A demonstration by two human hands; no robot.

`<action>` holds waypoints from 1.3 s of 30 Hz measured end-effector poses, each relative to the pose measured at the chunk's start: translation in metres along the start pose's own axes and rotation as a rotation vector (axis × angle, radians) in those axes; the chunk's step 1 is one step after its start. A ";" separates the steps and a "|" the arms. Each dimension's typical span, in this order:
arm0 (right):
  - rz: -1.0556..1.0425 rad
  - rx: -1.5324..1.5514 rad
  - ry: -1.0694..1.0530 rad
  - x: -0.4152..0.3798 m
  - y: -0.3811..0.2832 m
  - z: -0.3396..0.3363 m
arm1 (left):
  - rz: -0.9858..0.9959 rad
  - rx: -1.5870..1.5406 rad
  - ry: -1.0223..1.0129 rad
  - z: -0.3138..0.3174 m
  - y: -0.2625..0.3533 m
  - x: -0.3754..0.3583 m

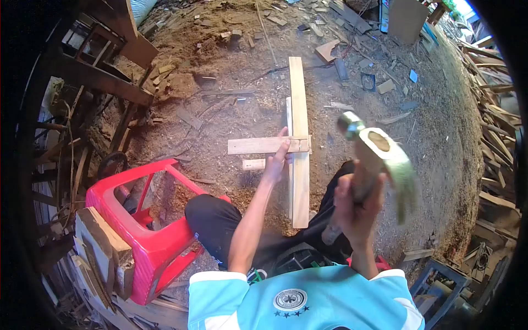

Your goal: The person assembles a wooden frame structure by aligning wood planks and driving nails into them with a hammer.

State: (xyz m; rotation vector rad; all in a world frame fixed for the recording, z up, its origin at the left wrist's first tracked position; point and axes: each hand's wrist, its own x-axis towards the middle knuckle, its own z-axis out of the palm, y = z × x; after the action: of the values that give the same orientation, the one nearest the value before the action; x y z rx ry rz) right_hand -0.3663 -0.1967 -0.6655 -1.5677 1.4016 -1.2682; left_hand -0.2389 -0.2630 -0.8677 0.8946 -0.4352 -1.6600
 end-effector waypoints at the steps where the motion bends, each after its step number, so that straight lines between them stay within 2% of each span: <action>1: -0.035 -0.142 -0.046 0.001 0.015 0.005 | -0.004 -0.027 0.003 0.001 0.001 0.002; 2: -0.076 -0.282 -0.087 0.003 0.030 0.010 | -0.002 -0.026 -0.004 0.001 0.004 0.001; 3: 0.179 -0.289 -0.300 0.002 0.061 0.015 | -0.001 -0.028 -0.011 0.000 0.004 -0.001; 5: 0.373 -0.337 -0.419 0.005 0.071 0.012 | 0.002 0.028 -0.006 0.002 0.002 -0.008; 8: 0.234 -0.209 -0.201 0.002 0.045 0.000 | 0.082 0.150 0.025 -0.010 -0.020 0.006; 9: 0.141 -0.255 -0.223 0.002 0.024 -0.012 | 0.106 0.162 0.023 -0.015 -0.030 0.009; 11: -0.007 -0.201 -0.053 -0.003 -0.017 -0.024 | 0.054 0.084 -0.031 -0.004 -0.010 0.003; 13: 0.068 0.033 0.052 -0.008 -0.035 -0.023 | 0.014 0.138 -0.022 0.001 0.001 -0.004; 15: 0.128 -0.013 -0.036 -0.005 -0.021 -0.017 | 0.017 0.131 0.021 0.013 0.010 -0.004; 17: 0.166 -0.350 -0.318 0.006 0.037 -0.009 | 0.023 0.034 -0.004 0.024 0.024 -0.006; 19: 0.275 -0.326 -0.265 -0.012 0.048 -0.018 | 0.041 0.047 0.002 0.028 0.016 -0.017; 20: 0.259 -0.299 -0.250 0.005 0.057 -0.014 | 0.136 0.110 0.017 0.024 0.013 -0.002; 21: 0.077 -0.286 -0.161 0.013 0.038 -0.017 | 0.188 0.185 0.050 0.017 0.010 0.004; 22: 0.135 -0.254 -0.200 0.014 0.024 -0.031 | 0.221 0.270 0.050 0.015 0.009 0.007; 23: 0.049 -0.382 -0.136 0.018 -0.009 -0.040 | 0.152 0.221 0.069 0.013 0.008 -0.001; 24: -0.012 -0.233 -0.054 0.013 -0.021 -0.052 | 0.101 0.166 0.078 0.018 0.013 -0.006; 25: 0.097 -0.005 0.190 0.013 -0.048 -0.044 | 0.074 0.114 0.073 0.022 0.019 -0.004; 26: -0.021 0.013 0.224 0.015 -0.055 -0.047 | 0.076 0.106 0.072 0.023 0.018 -0.004; 28: -0.135 -0.110 0.091 0.011 -0.046 -0.048 | 0.061 0.095 0.105 0.035 0.027 -0.011; 30: -0.153 -0.388 -0.243 0.008 0.011 -0.036 | 0.088 0.060 0.106 0.046 0.041 -0.008; 31: 0.106 -0.367 -0.418 0.014 0.034 -0.023 | 0.100 0.034 0.096 0.049 0.045 -0.012; 32: 0.283 -0.338 -0.490 0.014 0.041 -0.020 | 0.094 0.009 0.088 0.050 0.043 -0.020; 33: 0.286 -0.378 -0.502 0.006 0.044 -0.023 | 0.137 0.073 0.092 0.048 0.038 -0.020; 34: 0.188 -0.308 -0.414 0.013 0.038 -0.023 | 0.218 0.133 0.092 0.045 0.039 -0.008; 35: 0.139 -0.228 -0.328 0.010 0.025 -0.025 | 0.211 0.136 0.094 0.040 0.033 -0.008; 37: -0.123 -0.325 -0.279 0.024 -0.027 -0.040 | 0.195 0.140 0.099 0.035 0.028 -0.009; 39: -0.114 -0.207 -0.145 0.020 -0.043 -0.054 | 0.174 0.098 0.074 0.038 0.036 -0.011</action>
State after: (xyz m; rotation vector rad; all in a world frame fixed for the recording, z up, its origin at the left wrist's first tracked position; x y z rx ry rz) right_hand -0.4044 -0.2015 -0.6046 -1.8640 1.4031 -1.0765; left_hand -0.2428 -0.2697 -0.8148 0.9599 -0.5321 -1.4528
